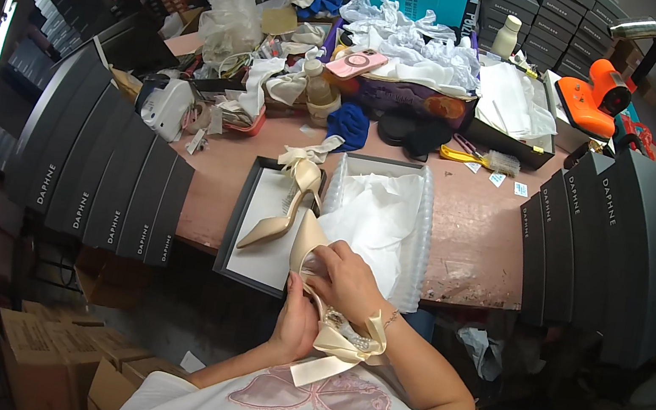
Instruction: Inspecting, wrapping with tissue paper, and packing high-heeled shoes into branded boxes.
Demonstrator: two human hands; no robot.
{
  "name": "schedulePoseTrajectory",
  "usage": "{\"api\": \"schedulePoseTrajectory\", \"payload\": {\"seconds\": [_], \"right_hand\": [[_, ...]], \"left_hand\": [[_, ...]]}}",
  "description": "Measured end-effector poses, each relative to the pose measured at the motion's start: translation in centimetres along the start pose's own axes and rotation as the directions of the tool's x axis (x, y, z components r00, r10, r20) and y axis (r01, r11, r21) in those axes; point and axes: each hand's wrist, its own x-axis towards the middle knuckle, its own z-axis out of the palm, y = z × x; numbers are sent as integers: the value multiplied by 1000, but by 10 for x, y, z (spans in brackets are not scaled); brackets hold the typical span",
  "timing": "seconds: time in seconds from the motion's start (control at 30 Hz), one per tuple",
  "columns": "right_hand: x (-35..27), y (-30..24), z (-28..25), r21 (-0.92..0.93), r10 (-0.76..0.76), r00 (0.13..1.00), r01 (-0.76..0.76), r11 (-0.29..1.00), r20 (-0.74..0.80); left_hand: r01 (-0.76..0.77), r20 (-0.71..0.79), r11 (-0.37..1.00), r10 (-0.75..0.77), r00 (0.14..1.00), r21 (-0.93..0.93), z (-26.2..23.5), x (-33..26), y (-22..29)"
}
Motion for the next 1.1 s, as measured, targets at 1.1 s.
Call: {"api": "schedulePoseTrajectory", "payload": {"seconds": [1.1], "right_hand": [[-7,28,10,-427,-378,923,371,825,73]], "left_hand": [[15,-168,999,-20,986,-30,-1,7,32]]}}
